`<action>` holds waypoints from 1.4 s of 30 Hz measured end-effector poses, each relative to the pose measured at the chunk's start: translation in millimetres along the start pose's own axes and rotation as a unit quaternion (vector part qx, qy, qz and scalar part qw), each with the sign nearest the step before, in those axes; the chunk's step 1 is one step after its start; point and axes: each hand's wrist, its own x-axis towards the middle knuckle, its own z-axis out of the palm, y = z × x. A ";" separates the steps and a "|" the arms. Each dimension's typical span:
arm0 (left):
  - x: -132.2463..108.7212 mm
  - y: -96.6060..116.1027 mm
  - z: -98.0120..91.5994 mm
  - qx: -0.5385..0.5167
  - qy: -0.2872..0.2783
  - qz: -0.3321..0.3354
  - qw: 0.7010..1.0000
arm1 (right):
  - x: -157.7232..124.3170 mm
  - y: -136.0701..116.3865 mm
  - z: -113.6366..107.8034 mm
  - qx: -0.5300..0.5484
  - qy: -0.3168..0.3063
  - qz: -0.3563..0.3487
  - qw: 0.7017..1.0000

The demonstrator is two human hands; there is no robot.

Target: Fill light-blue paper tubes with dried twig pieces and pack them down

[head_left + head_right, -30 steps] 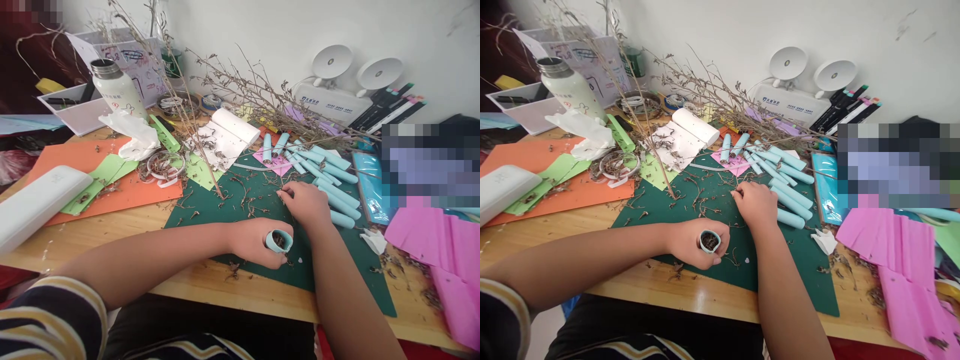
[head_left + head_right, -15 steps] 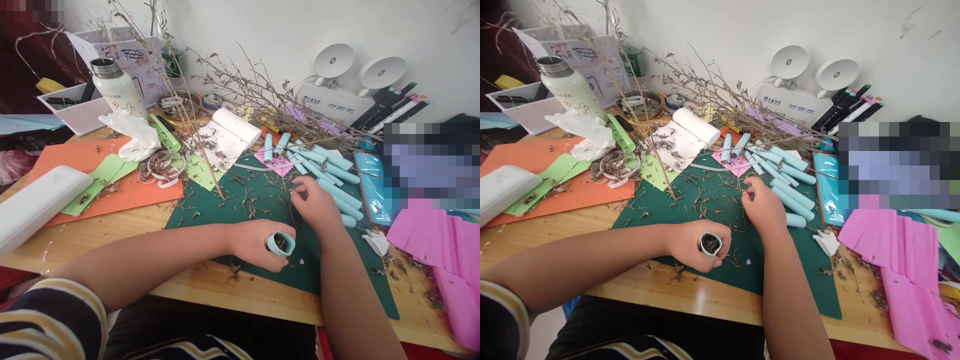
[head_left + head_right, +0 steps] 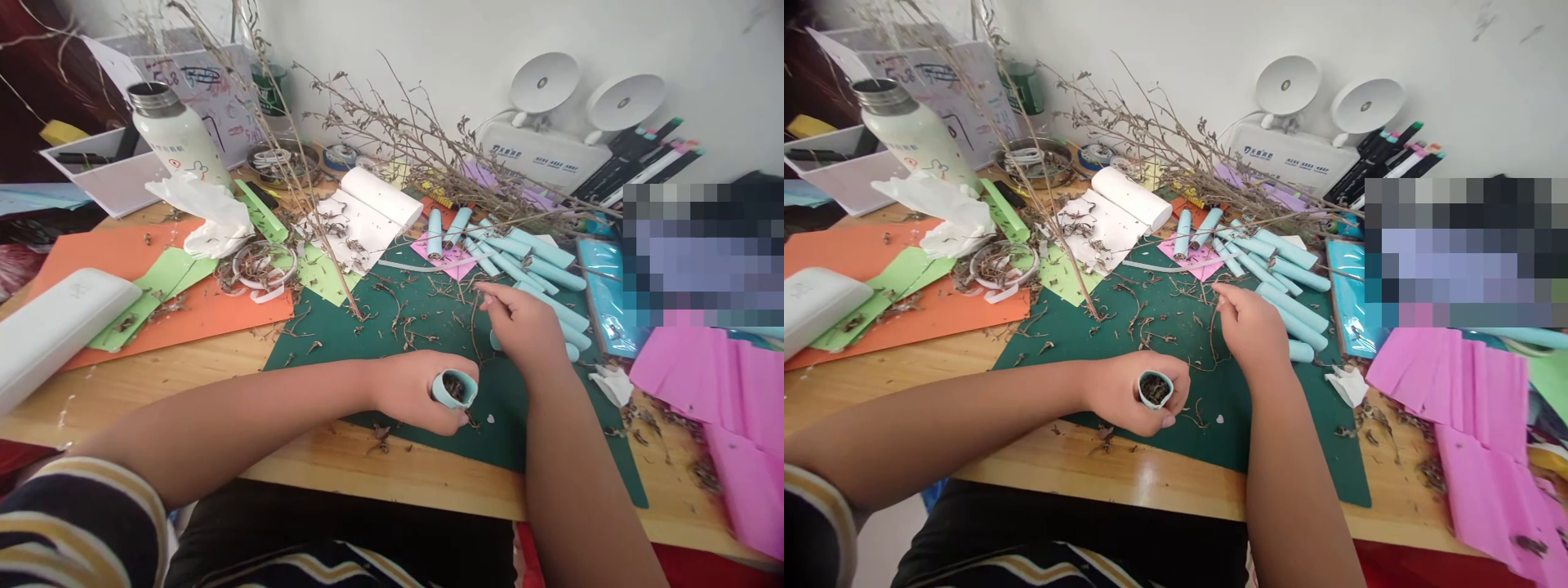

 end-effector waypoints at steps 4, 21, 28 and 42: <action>0.2 -0.8 0.7 -0.007 0.002 0.007 1.000 | 0.8 0.1 0.0 0.014 0.025 0.013 1.000; -0.2 0.7 0.3 0.017 0.009 -0.006 1.000 | -0.8 2.2 -0.7 0.054 -0.011 0.051 0.997; 0.4 0.7 0.4 0.015 0.004 0.001 1.000 | 0.2 0.9 -1.8 0.037 -0.013 0.055 0.998; -0.1 0.0 -0.5 0.024 0.008 -0.007 1.000 | 2.0 -1.7 2.2 -0.088 -0.160 -0.031 0.983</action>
